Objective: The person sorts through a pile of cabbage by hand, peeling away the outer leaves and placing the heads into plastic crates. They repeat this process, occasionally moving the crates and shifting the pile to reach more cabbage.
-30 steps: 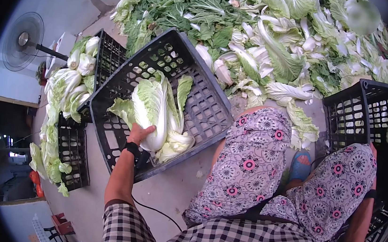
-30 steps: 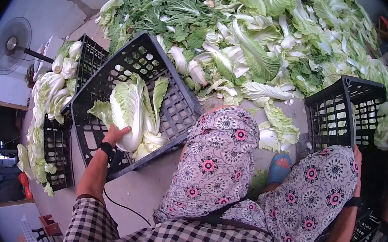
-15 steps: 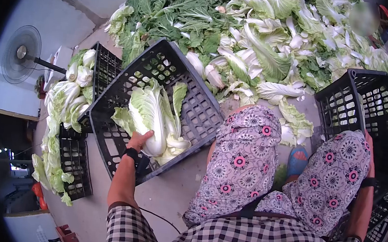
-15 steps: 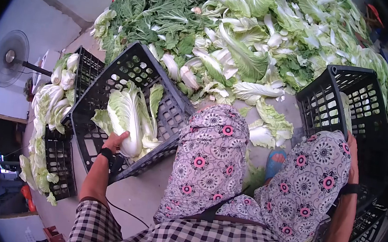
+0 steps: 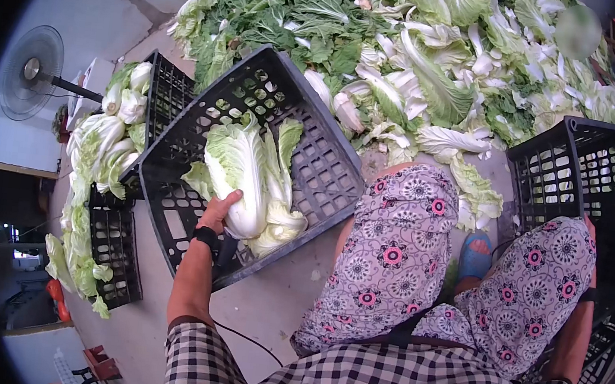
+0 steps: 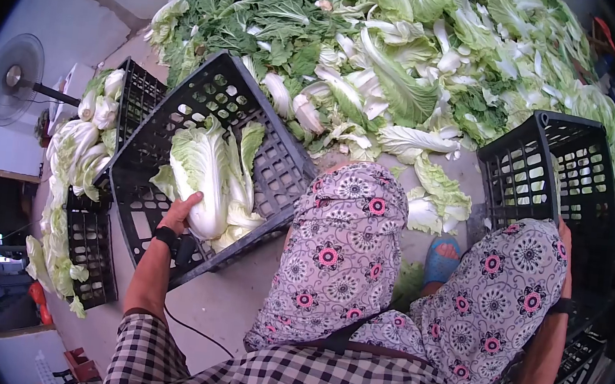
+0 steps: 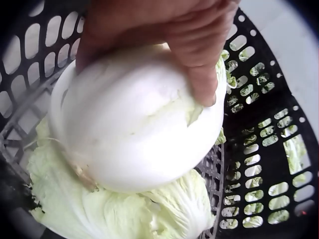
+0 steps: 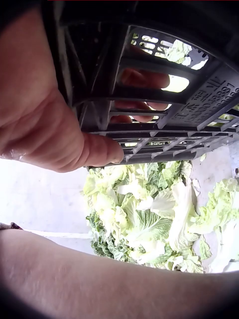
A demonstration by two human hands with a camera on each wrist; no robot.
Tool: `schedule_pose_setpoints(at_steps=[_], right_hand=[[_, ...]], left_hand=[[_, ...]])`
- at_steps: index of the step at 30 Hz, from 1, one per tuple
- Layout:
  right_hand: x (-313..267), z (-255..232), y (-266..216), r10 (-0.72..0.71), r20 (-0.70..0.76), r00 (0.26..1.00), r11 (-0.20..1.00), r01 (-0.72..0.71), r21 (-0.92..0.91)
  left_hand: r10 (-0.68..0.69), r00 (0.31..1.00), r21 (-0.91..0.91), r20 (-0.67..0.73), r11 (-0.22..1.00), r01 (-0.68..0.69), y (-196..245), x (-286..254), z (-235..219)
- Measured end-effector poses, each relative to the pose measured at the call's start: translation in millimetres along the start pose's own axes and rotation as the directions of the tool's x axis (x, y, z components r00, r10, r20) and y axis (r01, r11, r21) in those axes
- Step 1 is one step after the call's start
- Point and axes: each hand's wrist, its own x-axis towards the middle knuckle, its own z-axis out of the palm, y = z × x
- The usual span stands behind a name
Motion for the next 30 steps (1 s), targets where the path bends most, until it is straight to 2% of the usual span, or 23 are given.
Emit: schedule_pose_setpoints(at_steps=[2,6,8,13,14,15,17,18,19,21,22,23,26,27,28,29,30], right_hand=[[1.8,0.5,2.3,-0.009,0.003,1.000,1.000,0.009,-0.008],[1.3,-0.1,1.8,-0.036,0.006,0.999,0.999,0.036,-0.017],[-0.5,-1.1,3.6,-0.051,0.007,0.999,0.999,0.051,-0.017],[2.6,-4.1,8.3,-0.134,0.022,0.991,0.990,0.135,-0.048],[3.2,-5.0,10.8,-0.169,0.022,0.985,0.982,0.170,-0.083],[8.8,-7.7,13.1,-0.204,0.022,0.979,0.950,0.203,-0.235],[17.9,-8.6,9.0,-0.199,0.020,0.980,0.939,0.196,-0.284],[9.3,-5.3,-9.4,-0.193,0.031,0.981,0.949,0.195,-0.248],[9.2,-6.7,-8.5,-0.223,-0.035,0.974,0.954,0.211,-0.215],[8.1,-9.7,-12.0,-0.290,-0.148,0.946,0.950,0.265,-0.166],[2.1,-6.1,-28.3,-0.318,-0.188,0.929,0.948,0.312,-0.063],[-4.3,-5.0,-44.9,-0.339,-0.186,0.922,0.940,0.338,-0.039],[-40.1,11.7,-133.3,-0.420,-0.126,0.899,0.903,0.427,0.043],[-58.8,18.9,-167.6,-0.456,-0.043,0.889,0.887,0.458,0.066],[-74.3,28.0,-196.0,-0.490,0.004,0.872,0.868,0.487,0.099],[-85.5,37.1,-219.4,-0.565,0.061,0.823,0.825,0.559,0.085],[-98.0,44.9,-239.0,-0.535,0.125,0.836,0.845,0.531,0.066]], left_hand=[[-0.065,0.998,-0.064,-0.011,0.996,0.064,13.3,-11.3,1.1],[-0.007,0.988,-0.271,0.156,0.961,0.049,22.0,-17.2,-11.4],[0.062,0.983,-0.343,0.174,0.939,0.002,27.0,-22.2,-12.1],[0.305,0.945,-0.584,0.121,0.791,-0.180,90.0,-84.1,30.2],[0.348,0.932,-0.636,0.101,0.743,-0.209,103.6,-94.6,40.0],[0.385,0.918,-0.670,0.098,0.708,-0.225,116.0,-103.4,48.9],[0.428,0.893,-0.755,0.138,0.629,-0.185,144.8,-128.4,71.8],[0.454,0.876,-0.793,0.163,0.588,-0.158,157.7,-140.0,83.0],[0.479,0.859,-0.821,0.182,0.555,-0.135,167.2,-147.6,91.6],[0.531,0.781,-0.895,0.330,0.439,0.080,181.2,-155.1,104.5],[0.558,0.726,-0.900,0.401,0.388,0.199,189.8,-161.3,114.1],[0.607,0.660,-0.890,0.442,0.387,0.241,199.3,-169.8,127.6],[0.678,0.528,-0.856,0.512,0.457,0.244,215.8,-189.1,168.8],[0.670,0.519,-0.848,0.531,0.416,0.330,220.2,-194.6,184.0],[0.679,0.518,-0.853,0.521,0.427,0.299,223.0,-201.3,199.0],[0.688,0.517,-0.859,0.510,0.435,0.268,224.4,-209.3,213.6],[0.698,0.516,-0.866,0.497,0.441,0.236,227.0,-217.6,227.1]])
